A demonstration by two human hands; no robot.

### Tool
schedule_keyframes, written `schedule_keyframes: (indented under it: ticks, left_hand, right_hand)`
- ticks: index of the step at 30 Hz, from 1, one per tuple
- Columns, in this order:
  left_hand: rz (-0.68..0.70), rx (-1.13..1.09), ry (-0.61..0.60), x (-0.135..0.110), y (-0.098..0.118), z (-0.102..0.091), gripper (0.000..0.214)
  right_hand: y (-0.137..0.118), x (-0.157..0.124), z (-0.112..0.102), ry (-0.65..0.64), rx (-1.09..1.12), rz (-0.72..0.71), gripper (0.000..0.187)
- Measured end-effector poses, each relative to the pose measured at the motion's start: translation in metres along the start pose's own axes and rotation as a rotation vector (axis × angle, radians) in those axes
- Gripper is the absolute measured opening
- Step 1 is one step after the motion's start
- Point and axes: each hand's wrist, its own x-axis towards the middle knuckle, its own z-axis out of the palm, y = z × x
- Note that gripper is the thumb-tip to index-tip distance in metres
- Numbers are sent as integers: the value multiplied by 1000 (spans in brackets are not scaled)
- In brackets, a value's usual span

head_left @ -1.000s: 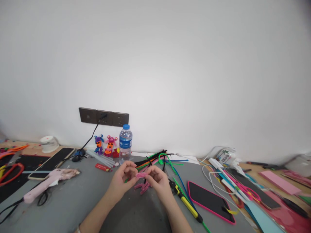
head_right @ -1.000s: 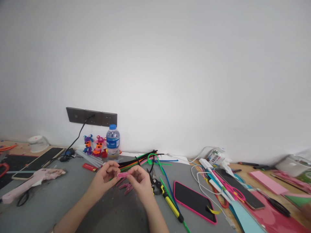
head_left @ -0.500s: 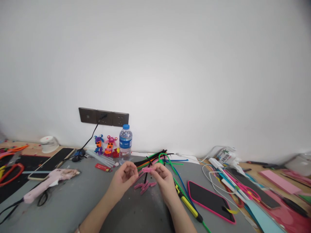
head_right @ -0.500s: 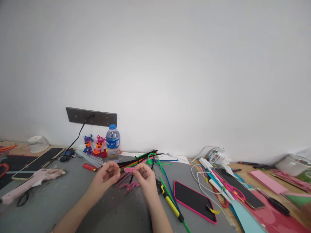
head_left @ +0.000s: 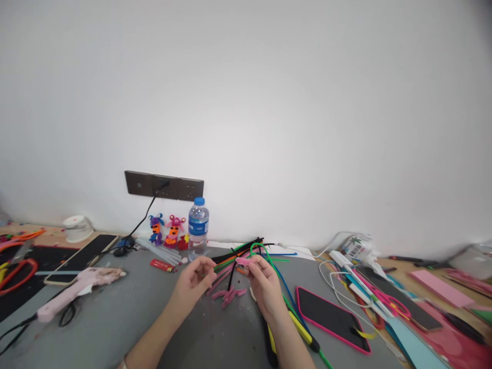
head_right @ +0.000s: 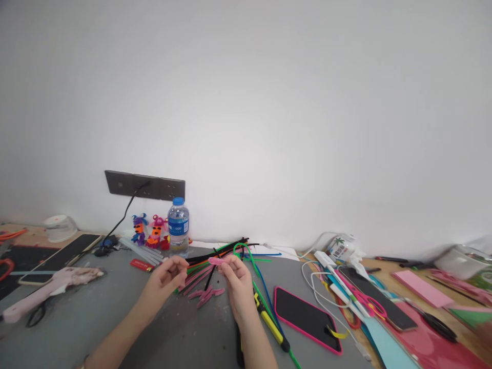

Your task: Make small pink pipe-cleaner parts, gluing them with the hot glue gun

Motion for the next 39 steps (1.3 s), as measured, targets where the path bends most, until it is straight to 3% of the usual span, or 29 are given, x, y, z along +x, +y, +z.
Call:
schedule_keyframes:
  ticks: [8, 14, 24, 32, 39]
  left_hand:
    - [-7, -2, -40, -1, 5, 5, 22]
    - [-106, 28, -51, 0, -1, 4, 22]
    - [-109, -9, 30, 1, -3, -1, 25]
    - [-69, 142, -28, -2, -2, 0, 33]
    - [-63, 8, -133, -3, -5, 6, 33]
  right_hand:
    - [1, -2, 3, -27, -27, 25, 29]
    - [0, -3, 5, -49, -9, 47, 28]
    - [2, -2, 4, -49, -1, 55, 27]
    - [2, -1, 5, -56, -6, 49, 28]
    - [7, -1, 2, -63, -112, -33, 24]
